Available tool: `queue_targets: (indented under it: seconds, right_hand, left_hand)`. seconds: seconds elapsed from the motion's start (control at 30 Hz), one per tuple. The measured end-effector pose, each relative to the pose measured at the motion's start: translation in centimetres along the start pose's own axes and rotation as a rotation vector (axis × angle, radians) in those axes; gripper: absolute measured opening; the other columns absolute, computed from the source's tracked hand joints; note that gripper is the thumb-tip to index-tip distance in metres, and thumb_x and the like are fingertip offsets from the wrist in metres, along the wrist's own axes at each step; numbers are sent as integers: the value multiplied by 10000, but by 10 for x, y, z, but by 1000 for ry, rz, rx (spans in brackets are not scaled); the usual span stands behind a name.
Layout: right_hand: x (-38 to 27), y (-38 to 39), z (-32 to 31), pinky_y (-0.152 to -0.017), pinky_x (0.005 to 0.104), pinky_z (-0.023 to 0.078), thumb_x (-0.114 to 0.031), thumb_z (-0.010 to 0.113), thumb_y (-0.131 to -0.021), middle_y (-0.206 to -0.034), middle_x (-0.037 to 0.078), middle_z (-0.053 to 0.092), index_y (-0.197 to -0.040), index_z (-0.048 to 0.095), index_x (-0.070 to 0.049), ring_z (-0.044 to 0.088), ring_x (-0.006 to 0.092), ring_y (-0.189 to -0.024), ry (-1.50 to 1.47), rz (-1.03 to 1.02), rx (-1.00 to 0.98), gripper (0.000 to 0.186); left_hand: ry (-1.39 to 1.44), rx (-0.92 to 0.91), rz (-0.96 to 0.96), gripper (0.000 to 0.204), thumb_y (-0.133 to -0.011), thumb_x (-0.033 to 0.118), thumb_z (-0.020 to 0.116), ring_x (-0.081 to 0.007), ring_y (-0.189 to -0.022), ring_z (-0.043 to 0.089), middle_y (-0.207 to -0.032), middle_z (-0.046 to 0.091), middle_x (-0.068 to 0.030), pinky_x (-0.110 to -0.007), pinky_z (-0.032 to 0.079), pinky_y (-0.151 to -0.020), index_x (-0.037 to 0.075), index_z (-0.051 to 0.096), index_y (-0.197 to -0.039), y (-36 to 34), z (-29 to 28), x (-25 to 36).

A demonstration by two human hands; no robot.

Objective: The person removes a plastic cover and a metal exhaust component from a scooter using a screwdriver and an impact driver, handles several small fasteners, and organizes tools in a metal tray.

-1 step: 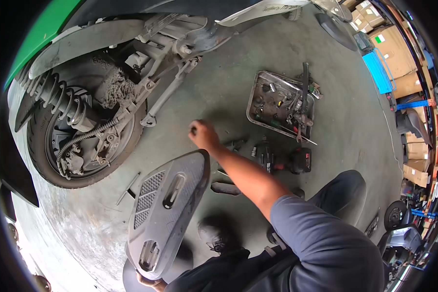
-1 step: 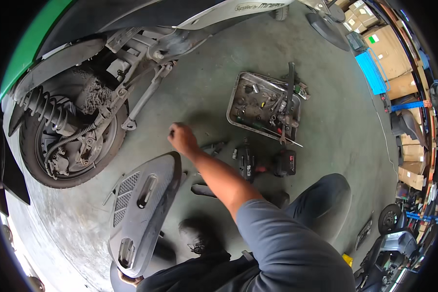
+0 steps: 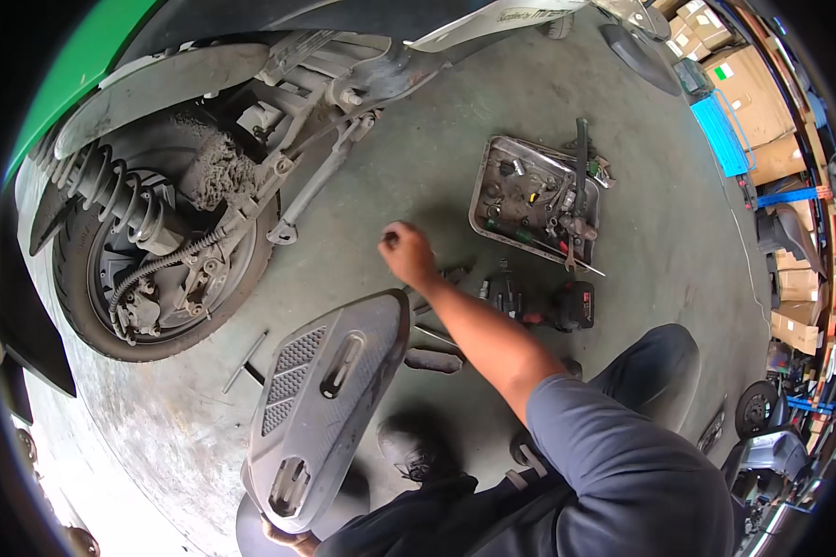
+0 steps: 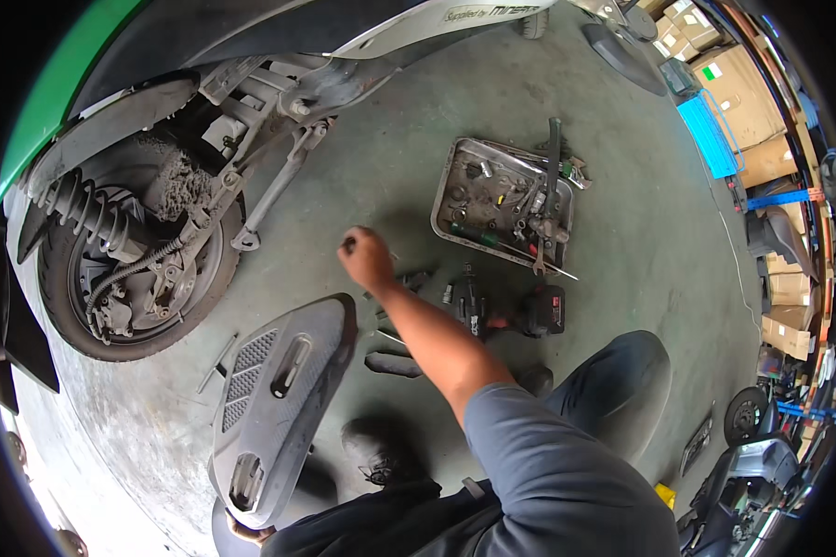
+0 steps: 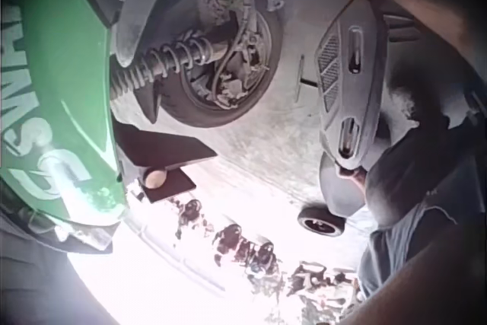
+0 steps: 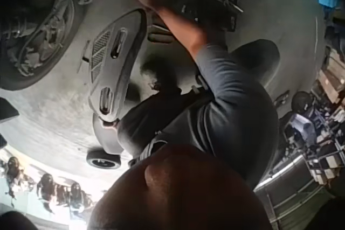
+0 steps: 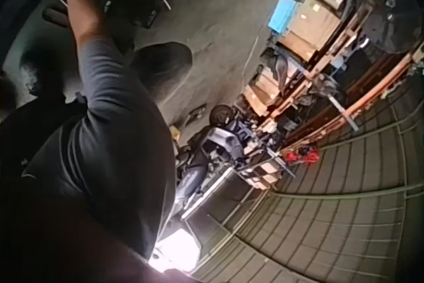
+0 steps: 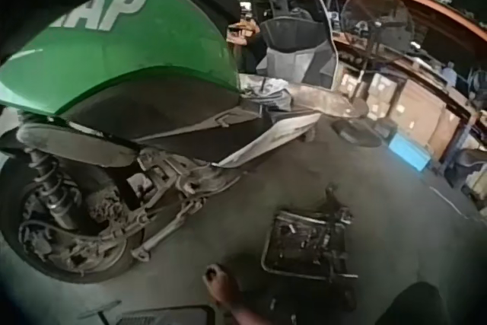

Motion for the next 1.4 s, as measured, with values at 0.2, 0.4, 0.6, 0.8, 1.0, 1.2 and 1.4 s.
queue_targets:
  seconds: [0.2, 0.4, 0.6, 0.8, 1.0, 1.2, 1.4]
  right_hand:
    - [85, -56, -166, -700, 382, 526, -187, 655, -784, -773, 143, 687, -868, 681, -35, 675, 286, -743, 279, 381, 393, 176]
    - [117, -112, -242, -844, 381, 512, -247, 617, -818, -977, 189, 676, -1069, 624, -39, 643, 339, -933, 584, 428, 260, 326]
    - [192, -77, -350, -964, 419, 471, -237, 575, -822, -1248, 182, 584, -1200, 555, -45, 561, 327, -1166, 800, 958, 229, 424]
    - [220, -71, -386, -994, 415, 453, -301, 575, -859, -1261, 194, 571, -1215, 554, -16, 529, 334, -1204, 578, 942, -31, 457]
    - [292, -55, -413, -893, 462, 488, -355, 626, -859, -1062, 242, 639, -1086, 612, -17, 599, 402, -1038, 672, 758, -62, 408]
    - [337, 12, -520, -798, 467, 505, -298, 672, -855, -976, 281, 643, -1067, 592, 32, 639, 419, -908, 635, 851, 38, 400]
    - [342, 50, -613, -808, 437, 526, -277, 676, -861, -1000, 258, 655, -1103, 593, 31, 663, 377, -915, 490, 1385, -31, 402]
  left_hand:
    - [-120, -140, -55, 481, -898, 311, 505, -325, -1006, 620, -1117, 630, -209, -470, 484, -905, -91, 568, -1154, 0, 44, -1]
    - [-233, -265, -50, 485, -903, 310, 491, -323, -1016, 618, -1126, 629, -207, -468, 479, -913, -88, 563, -1169, 14, 91, -8]
    - [-327, -429, 14, 489, -907, 309, 477, -320, -1026, 617, -1135, 629, -204, -465, 474, -922, -86, 558, -1184, 40, 141, 9]
    - [-449, -689, 119, 493, -911, 307, 463, -317, -1037, 615, -1144, 628, -202, -463, 469, -930, -83, 553, -1199, 61, 212, 52]
    - [-394, -918, -27, 713, -817, 212, 631, -343, -1144, 547, -1328, 503, -197, -477, 429, -1014, 52, 324, -1441, 104, 325, 48]
    - [-628, -1033, -128, 775, -716, 263, 706, -317, -1191, 503, -1307, 499, -166, -448, 420, -1020, 44, 382, -1385, 183, 429, 20]
    - [-669, -1228, -438, 682, -727, 203, 687, -298, -1205, 495, -1317, 500, -140, -419, 400, -1034, 67, 430, -1344, 221, 487, -76]
Point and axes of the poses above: each hand's wrist, its own y-axis away from the middle knuckle, its own z-axis out of the palm, x = y × z, the point moved 1 cm from there along -y, towards the middle knuckle
